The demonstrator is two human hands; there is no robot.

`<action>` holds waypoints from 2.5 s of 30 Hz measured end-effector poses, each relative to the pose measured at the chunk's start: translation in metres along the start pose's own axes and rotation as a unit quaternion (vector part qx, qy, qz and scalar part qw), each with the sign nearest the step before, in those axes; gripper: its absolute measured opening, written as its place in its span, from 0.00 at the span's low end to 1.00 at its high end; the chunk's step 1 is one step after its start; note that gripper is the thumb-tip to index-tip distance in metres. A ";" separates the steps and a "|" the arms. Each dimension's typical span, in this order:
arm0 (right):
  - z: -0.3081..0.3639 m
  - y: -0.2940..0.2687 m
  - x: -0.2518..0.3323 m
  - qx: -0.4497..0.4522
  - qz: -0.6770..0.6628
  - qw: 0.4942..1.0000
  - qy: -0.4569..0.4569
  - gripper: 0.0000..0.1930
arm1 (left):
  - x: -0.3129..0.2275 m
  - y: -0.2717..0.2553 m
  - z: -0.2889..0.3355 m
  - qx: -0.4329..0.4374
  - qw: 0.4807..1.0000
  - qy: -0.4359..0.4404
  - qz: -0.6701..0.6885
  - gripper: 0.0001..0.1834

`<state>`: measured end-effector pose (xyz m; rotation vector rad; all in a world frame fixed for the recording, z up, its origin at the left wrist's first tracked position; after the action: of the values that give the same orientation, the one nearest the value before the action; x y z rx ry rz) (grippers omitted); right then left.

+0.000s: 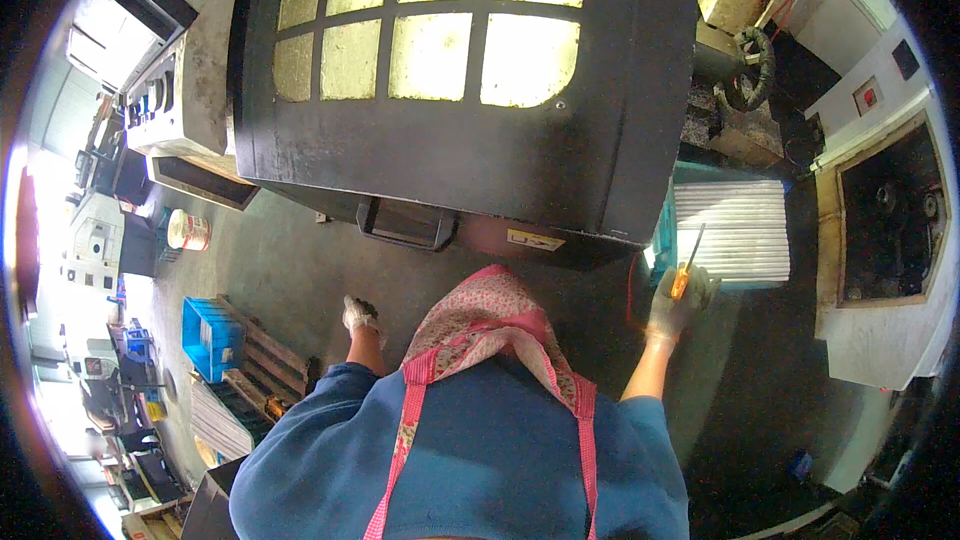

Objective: The person operates a CNC machine to process industrial metal parts by hand, opening and closing the machine door and placing metal parts into a tray.

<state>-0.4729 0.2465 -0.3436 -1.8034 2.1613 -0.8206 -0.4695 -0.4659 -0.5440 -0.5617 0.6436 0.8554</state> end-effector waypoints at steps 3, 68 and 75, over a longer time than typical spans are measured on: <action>0.000 0.000 0.001 0.002 -0.001 1.000 0.001 0.12 | 0.004 -0.002 0.001 -0.055 0.993 -0.006 0.108 0.20; -0.002 0.000 0.002 -0.008 0.000 1.000 0.005 0.13 | -0.017 0.003 0.039 -0.097 0.985 0.027 0.138 0.19; -0.003 -0.002 0.003 0.006 0.013 1.000 -0.002 0.15 | -0.013 -0.001 0.029 -0.101 0.985 0.032 0.136 0.18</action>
<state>-0.4739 0.2439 -0.3393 -1.7661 2.1679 -0.8210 -0.4664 -0.4531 -0.5148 -0.6955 0.7061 1.1727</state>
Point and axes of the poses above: each hand's wrist, its own z-axis away from the middle knuckle, its own y-axis out of the palm, x = y × z, the point moved 5 cm from there along -z, towards the middle knuckle, and after that the axes turned 10 degrees about -x, right-handed, at the moved point
